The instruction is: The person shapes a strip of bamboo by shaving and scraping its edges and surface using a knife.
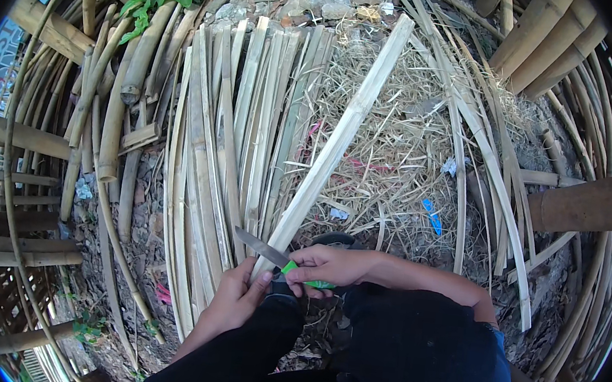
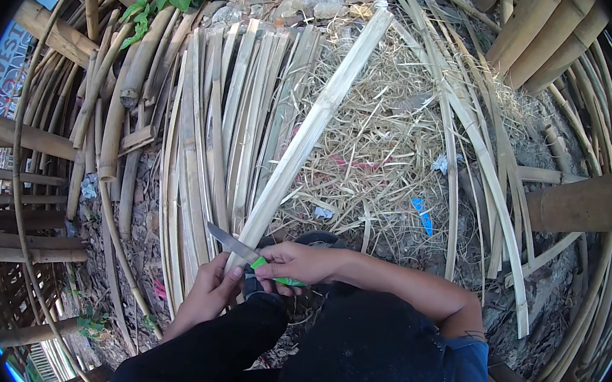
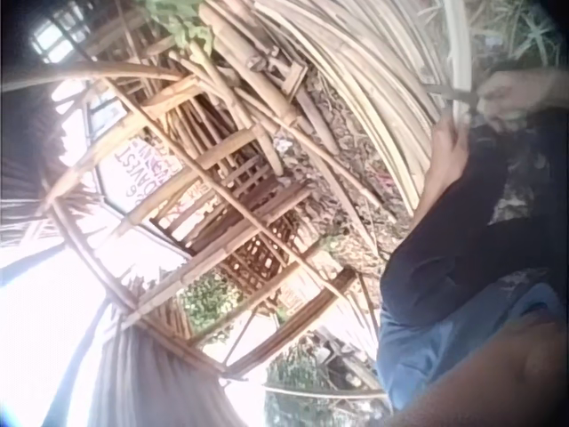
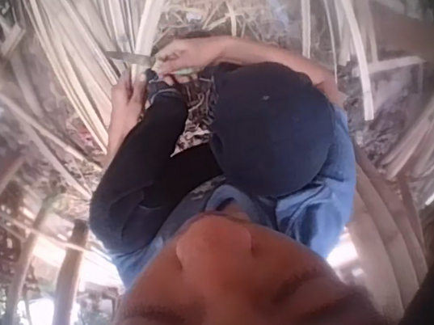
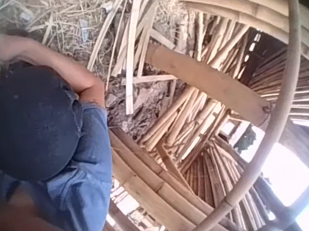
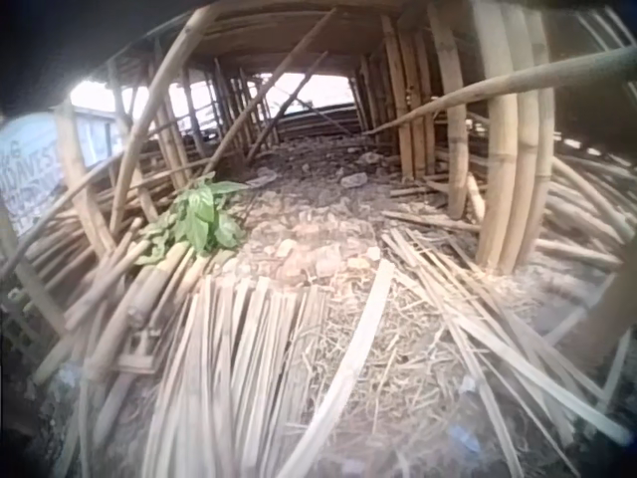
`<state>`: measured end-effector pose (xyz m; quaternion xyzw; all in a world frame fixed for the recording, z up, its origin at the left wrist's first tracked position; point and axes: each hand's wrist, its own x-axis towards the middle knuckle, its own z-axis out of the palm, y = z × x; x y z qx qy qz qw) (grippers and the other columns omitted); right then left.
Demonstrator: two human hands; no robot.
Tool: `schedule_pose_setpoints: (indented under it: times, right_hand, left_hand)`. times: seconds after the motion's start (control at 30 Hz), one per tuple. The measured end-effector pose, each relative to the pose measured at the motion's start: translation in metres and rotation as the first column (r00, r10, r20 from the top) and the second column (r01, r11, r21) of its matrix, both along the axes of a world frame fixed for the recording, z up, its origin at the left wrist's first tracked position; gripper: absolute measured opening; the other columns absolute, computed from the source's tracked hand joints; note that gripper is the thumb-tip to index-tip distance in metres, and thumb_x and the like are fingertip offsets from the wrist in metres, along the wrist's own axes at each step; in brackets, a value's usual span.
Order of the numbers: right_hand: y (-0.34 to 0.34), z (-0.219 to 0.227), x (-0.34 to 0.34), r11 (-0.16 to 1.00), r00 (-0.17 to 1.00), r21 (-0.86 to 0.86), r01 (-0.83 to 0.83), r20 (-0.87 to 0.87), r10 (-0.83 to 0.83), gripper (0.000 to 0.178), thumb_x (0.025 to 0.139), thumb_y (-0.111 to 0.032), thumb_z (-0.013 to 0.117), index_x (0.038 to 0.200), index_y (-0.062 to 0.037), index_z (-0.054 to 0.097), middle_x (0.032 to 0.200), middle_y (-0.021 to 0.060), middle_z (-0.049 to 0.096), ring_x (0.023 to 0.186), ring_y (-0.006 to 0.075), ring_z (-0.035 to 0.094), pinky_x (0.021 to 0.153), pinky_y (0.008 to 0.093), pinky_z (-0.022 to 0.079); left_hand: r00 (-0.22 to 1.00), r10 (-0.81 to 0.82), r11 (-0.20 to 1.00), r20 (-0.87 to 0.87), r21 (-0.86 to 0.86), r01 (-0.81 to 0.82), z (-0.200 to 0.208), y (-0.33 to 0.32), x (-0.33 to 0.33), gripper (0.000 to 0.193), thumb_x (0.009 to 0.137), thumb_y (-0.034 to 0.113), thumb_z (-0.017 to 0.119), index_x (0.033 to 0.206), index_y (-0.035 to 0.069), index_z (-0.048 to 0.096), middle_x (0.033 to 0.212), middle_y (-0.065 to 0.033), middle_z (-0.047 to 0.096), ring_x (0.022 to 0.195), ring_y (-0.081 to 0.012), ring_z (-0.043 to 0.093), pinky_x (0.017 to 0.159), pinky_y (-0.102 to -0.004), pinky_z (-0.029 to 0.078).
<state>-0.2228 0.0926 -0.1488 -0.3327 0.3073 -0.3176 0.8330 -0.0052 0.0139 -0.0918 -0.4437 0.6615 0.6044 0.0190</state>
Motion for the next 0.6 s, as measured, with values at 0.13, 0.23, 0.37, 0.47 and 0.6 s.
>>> schedule_pose_setpoints:
  times: [0.13, 0.23, 0.37, 0.47, 0.6]
  right_hand:
    - [0.004, -0.003, 0.012, 0.972, 0.946, 0.193, -0.134, 0.317, 0.068, 0.037, 0.102, -0.039, 0.047, 0.108, -0.0034, 0.052, 0.082, 0.0029, 0.056, 0.056, 0.0039, 0.046, 0.046, 0.0171, 0.036]
    - [0.008, -0.013, 0.015, 0.943, 0.923, 0.242, -0.229, 0.361, 0.132, 0.049, 0.1, -0.05, 0.042, 0.108, -0.0025, 0.054, 0.074, 0.0011, 0.051, 0.054, 0.0033, 0.04, 0.045, 0.0165, 0.032]
    - [0.012, -0.008, 0.029, 0.949, 0.956, 0.253, -0.187, 0.27, 0.117, 0.057, 0.097, -0.058, 0.04, 0.101, -0.0025, 0.054, 0.068, -0.0011, 0.044, 0.048, 0.0038, 0.035, 0.04, 0.018, 0.028]
    - [0.009, -0.013, 0.031, 0.95, 0.93, 0.252, -0.187, 0.357, 0.088, 0.055, 0.099, -0.056, 0.038, 0.093, -0.0039, 0.054, 0.061, -0.0035, 0.037, 0.043, 0.0039, 0.028, 0.038, 0.019, 0.023]
    - [0.008, -0.016, 0.03, 0.904, 0.867, 0.309, -0.295, 0.485, 0.116, 0.052, 0.101, -0.054, 0.037, 0.084, -0.0065, 0.051, 0.056, -0.006, 0.03, 0.043, 0.0025, 0.024, 0.037, 0.0197, 0.02]
  left_hand:
    - [0.997, -0.022, 0.996, -0.069, 0.085, 0.028, 0.006, -0.002, -0.001, 0.02, 0.101, 0.02, 0.052, 0.096, 0.0, 0.053, 0.072, -0.0037, 0.058, 0.061, -0.008, 0.052, 0.054, -0.0254, 0.042]
    - [0.996, -0.034, 0.995, -0.081, 0.086, 0.041, 0.0, -0.004, 0.003, 0.021, 0.102, 0.02, 0.05, 0.097, 0.0, 0.054, 0.072, -0.0033, 0.057, 0.063, -0.0082, 0.052, 0.056, -0.0257, 0.042]
    - [0.997, -0.054, 0.992, -0.059, 0.107, 0.06, -0.006, -0.005, 0.006, 0.023, 0.102, 0.019, 0.048, 0.092, -0.001, 0.056, 0.071, -0.0027, 0.055, 0.062, -0.0088, 0.052, 0.057, -0.0263, 0.043]
    - [0.979, -0.055, 0.993, -0.195, 0.093, 0.074, -0.008, -0.003, 0.007, 0.03, 0.104, 0.028, 0.044, 0.095, 0.001, 0.056, 0.067, 0.0013, 0.051, 0.052, -0.0044, 0.044, 0.047, -0.0204, 0.035]
    - [0.982, -0.055, 0.991, -0.179, 0.112, 0.075, -0.015, -0.003, 0.013, 0.031, 0.103, 0.029, 0.046, 0.096, 0.001, 0.057, 0.065, 0.0016, 0.051, 0.052, -0.0043, 0.045, 0.046, -0.0201, 0.035]
